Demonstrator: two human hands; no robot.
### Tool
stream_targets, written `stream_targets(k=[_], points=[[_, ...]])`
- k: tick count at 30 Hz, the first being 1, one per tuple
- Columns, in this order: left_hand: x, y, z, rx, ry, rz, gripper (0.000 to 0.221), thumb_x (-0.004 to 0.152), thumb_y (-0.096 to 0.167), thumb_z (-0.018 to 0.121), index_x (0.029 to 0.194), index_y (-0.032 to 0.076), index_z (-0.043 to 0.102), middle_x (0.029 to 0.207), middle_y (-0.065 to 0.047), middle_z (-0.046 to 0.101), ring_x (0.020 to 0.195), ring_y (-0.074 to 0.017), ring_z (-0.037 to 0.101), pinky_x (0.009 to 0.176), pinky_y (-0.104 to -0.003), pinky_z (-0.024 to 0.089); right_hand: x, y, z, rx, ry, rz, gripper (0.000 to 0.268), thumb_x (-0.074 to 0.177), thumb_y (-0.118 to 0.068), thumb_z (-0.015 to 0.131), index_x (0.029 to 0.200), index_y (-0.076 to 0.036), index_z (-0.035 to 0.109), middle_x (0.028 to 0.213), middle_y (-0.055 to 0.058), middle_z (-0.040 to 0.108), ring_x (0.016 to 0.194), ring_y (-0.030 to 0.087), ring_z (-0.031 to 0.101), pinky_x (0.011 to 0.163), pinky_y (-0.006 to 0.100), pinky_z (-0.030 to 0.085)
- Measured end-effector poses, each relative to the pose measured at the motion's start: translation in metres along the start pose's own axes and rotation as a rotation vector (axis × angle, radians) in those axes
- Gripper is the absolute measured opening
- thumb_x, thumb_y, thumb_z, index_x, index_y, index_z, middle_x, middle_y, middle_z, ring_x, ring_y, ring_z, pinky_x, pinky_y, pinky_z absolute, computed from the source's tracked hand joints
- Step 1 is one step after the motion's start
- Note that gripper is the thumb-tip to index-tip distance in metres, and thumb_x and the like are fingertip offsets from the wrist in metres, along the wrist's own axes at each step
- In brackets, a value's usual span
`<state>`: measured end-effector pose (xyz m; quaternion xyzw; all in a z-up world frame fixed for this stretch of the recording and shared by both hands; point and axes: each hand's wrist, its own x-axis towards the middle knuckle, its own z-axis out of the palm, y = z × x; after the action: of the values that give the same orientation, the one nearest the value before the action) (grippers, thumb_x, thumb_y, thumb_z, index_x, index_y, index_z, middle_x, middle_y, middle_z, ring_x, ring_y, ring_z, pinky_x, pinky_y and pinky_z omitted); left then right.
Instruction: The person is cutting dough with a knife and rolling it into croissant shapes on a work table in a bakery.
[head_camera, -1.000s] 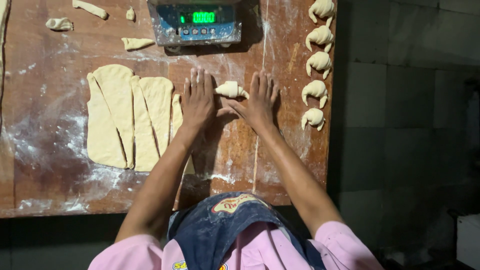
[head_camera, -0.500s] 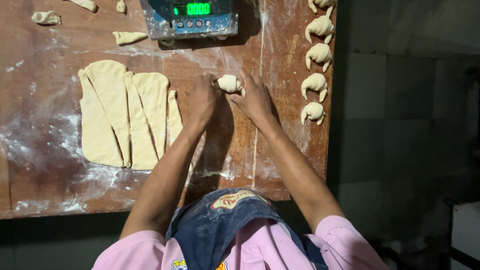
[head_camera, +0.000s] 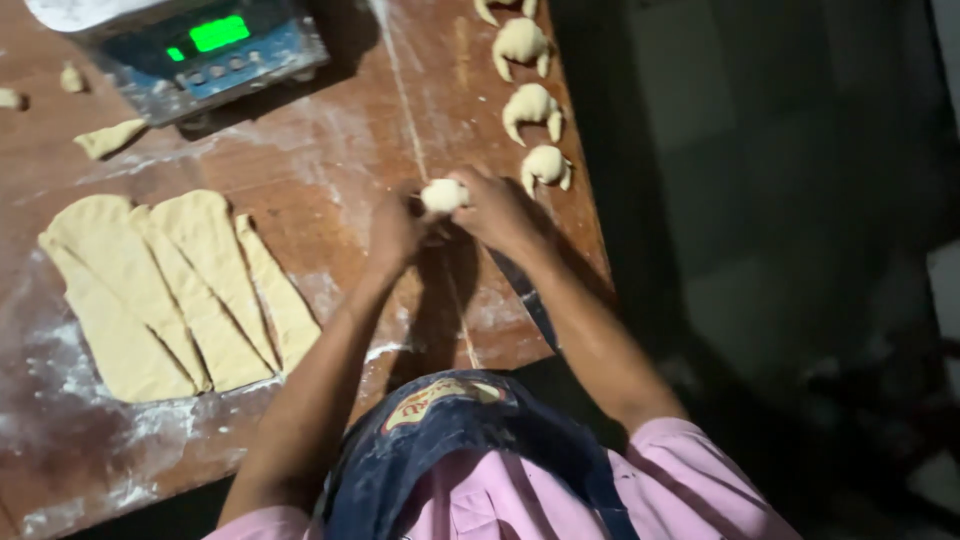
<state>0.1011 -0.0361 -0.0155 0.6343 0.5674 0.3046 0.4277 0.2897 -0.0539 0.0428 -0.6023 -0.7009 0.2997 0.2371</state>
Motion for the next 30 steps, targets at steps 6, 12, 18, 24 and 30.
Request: stream_targets(k=[6, 12, 18, 24, 30], points=[[-0.021, 0.059, 0.113, -0.417, -0.376, -0.175, 0.034, 0.085, 0.006, 0.078, 0.114, 0.002, 0.061, 0.088, -0.01, 0.075, 0.073, -0.018, 0.076, 0.059, -0.031, 0.062, -0.085, 0.067, -0.072, -0.064, 0.155, 0.066, 0.045, 0.078, -0.002, 0.073, 0.122, -0.006, 0.063, 0.113, 0.02, 0.061, 0.107, 0.041, 0.063, 0.091, 0.047, 0.053], [-0.042, 0.082, 0.137, -0.15, -0.298, 0.062, 0.034, 0.086, 0.003, 0.07, 0.116, 0.0, 0.056, 0.082, -0.017, 0.068, 0.072, -0.0301, 0.07, 0.062, -0.043, 0.056, -0.123, 0.08, -0.084, -0.062, 0.249, 0.126, 0.053, 0.08, 0.004, 0.071, 0.131, -0.006, 0.058, 0.12, 0.02, 0.06, 0.11, 0.041, 0.063, 0.092, 0.045, 0.054], [-0.069, 0.111, 0.113, 0.125, -0.229, 0.477, 0.033, 0.088, 0.012, 0.069, 0.116, 0.003, 0.056, 0.106, -0.024, 0.057, 0.099, -0.0439, 0.057, 0.083, -0.051, 0.049, -0.141, 0.105, -0.069, 0.057, 0.323, 0.216, 0.06, 0.083, 0.004, 0.073, 0.138, -0.007, 0.053, 0.118, 0.02, 0.058, 0.105, 0.036, 0.065, 0.087, 0.042, 0.057], [-0.069, 0.102, 0.119, 0.434, -0.346, 0.559, 0.045, 0.076, 0.013, 0.069, 0.121, 0.012, 0.066, 0.111, -0.019, 0.055, 0.106, -0.0397, 0.053, 0.091, -0.047, 0.049, -0.137, 0.097, -0.076, 0.009, 0.332, 0.178, 0.062, 0.082, 0.0, 0.078, 0.138, -0.008, 0.053, 0.119, 0.019, 0.057, 0.102, 0.035, 0.065, 0.086, 0.041, 0.058], [-0.068, 0.071, 0.132, 0.416, -0.315, 0.565, 0.032, 0.087, 0.016, 0.068, 0.119, 0.011, 0.066, 0.115, -0.017, 0.057, 0.111, -0.0375, 0.054, 0.094, -0.045, 0.049, -0.13, 0.09, -0.082, -0.131, 0.319, -0.025, 0.07, 0.076, -0.005, 0.086, 0.137, -0.008, 0.053, 0.122, 0.017, 0.058, 0.108, 0.038, 0.065, 0.089, 0.041, 0.058]])
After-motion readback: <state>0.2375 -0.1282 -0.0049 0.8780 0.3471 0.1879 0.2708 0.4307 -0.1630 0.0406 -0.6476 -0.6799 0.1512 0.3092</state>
